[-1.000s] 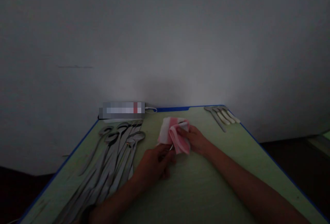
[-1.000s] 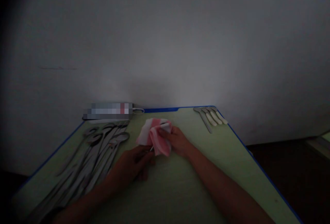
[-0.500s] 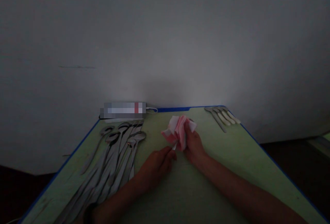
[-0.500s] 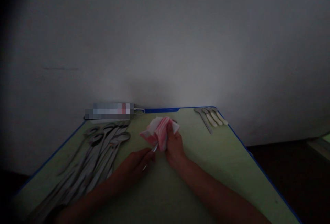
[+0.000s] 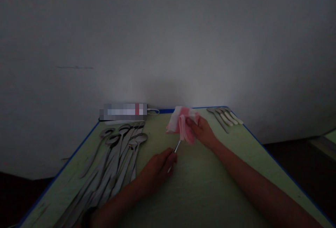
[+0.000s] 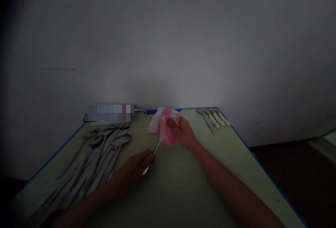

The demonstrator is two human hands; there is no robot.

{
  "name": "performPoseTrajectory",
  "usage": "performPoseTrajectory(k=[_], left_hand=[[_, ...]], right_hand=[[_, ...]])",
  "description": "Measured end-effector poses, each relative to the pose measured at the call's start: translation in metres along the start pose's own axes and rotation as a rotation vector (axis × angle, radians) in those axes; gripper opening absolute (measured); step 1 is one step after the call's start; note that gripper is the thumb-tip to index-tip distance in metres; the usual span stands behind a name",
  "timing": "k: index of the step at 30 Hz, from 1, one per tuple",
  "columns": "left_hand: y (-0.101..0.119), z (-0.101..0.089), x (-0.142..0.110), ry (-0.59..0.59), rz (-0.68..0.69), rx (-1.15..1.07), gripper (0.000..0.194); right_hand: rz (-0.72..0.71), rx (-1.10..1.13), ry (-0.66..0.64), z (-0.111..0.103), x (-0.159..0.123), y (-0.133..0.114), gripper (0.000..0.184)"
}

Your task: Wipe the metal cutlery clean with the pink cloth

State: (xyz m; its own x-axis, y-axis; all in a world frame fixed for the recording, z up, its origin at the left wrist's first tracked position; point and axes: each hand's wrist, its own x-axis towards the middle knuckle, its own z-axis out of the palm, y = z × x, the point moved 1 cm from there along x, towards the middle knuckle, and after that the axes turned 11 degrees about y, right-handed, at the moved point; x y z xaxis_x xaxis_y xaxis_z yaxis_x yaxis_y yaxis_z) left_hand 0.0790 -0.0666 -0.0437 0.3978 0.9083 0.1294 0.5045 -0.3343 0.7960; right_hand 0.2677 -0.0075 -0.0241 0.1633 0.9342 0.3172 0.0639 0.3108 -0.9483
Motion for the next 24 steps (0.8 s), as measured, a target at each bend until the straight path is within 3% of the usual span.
performPoseTrajectory(k=[2, 4, 7, 10, 13, 14, 16, 18, 24], left_hand=[[0.001, -0.003, 0.000, -0.029, 0.016, -0.018, 0.023], [0.001, -0.004, 0.000, -0.043, 0.012, -0.064, 0.026], [-0.002, -0.003, 0.001, -0.042, -0.037, -0.162, 0.029], [-0.006, 0.000, 0.001, -0.028, -0.096, -0.300, 0.028], [-0.008, 0.002, 0.001, -0.053, -0.139, -0.390, 0.028], [-0.008, 0.002, 0.001, -0.066, -0.146, -0.397, 0.029], [-0.009, 0.002, 0.001, -0.081, -0.148, -0.388, 0.030], [-0.010, 0.003, 0.002, -0.082, -0.139, -0.377, 0.029], [-0.010, 0.005, 0.004, -0.058, -0.157, -0.441, 0.029]], right_hand=[[-0.016, -0.054, -0.271, -0.015, 0.008, -0.016, 0.019], [0.020, -0.104, -0.456, -0.026, 0.011, -0.033, 0.019], [-0.038, -0.158, -0.463, -0.029, 0.009, -0.055, 0.019], [-0.154, -0.222, -0.346, -0.015, 0.001, -0.062, 0.021], [-0.178, -0.178, 0.018, 0.006, -0.009, -0.050, 0.028], [-0.147, -0.155, 0.163, 0.012, -0.013, -0.043, 0.031], [-0.035, -0.114, 0.330, 0.023, -0.023, -0.029, 0.036], [0.066, -0.073, 0.385, 0.032, -0.033, -0.020, 0.041], [0.218, 0.142, 0.327, 0.050, -0.051, -0.010, 0.039]])
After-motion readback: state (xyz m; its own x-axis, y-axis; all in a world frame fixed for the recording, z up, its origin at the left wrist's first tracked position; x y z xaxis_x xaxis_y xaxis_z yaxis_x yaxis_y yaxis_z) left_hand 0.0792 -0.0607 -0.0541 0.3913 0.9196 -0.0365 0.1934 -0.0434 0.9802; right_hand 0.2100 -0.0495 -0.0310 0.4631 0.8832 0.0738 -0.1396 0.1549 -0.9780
